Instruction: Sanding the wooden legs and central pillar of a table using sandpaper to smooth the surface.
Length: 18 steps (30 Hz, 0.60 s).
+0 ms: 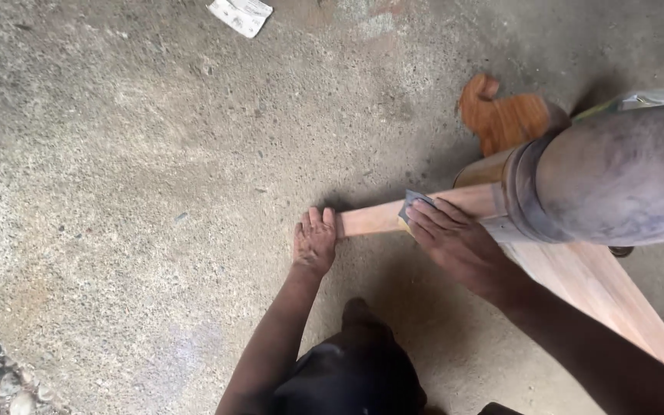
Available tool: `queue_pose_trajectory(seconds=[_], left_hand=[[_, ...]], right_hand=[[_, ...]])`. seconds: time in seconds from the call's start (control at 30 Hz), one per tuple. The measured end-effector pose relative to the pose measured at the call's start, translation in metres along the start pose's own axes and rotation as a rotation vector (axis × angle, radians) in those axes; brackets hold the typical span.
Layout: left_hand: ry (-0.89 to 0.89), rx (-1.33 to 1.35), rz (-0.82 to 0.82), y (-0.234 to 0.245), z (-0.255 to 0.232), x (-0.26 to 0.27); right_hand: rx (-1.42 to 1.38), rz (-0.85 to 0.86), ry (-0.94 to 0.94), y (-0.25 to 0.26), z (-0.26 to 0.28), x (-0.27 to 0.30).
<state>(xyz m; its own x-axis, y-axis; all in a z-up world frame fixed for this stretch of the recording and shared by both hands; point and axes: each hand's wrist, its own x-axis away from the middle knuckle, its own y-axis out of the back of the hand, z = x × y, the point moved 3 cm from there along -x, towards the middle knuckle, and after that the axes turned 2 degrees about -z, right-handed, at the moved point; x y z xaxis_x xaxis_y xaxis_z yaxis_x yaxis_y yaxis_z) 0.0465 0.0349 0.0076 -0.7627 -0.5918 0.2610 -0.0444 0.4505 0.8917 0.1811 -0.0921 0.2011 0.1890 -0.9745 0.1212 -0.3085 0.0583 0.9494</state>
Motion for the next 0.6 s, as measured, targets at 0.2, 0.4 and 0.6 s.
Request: queue_pose_trajectory(seconds=[0.2, 0.4, 0.6], left_hand=[[-0.012, 0.024, 0.023, -0.016, 0.004, -0.006], [0.049, 0.085, 0.119, 0.002, -0.001, 0.001], [0.007, 0.041, -0.017, -0.015, 0.005, -0.004]], right_hand=[[0.287, 0.280, 0.064, -0.077, 0.016, -0.018], [-0.073, -0.159, -0.047, 0.010, -0.007, 0.038], [0.110, -0.004, -0.175, -0.026, -0.011, 0.019]])
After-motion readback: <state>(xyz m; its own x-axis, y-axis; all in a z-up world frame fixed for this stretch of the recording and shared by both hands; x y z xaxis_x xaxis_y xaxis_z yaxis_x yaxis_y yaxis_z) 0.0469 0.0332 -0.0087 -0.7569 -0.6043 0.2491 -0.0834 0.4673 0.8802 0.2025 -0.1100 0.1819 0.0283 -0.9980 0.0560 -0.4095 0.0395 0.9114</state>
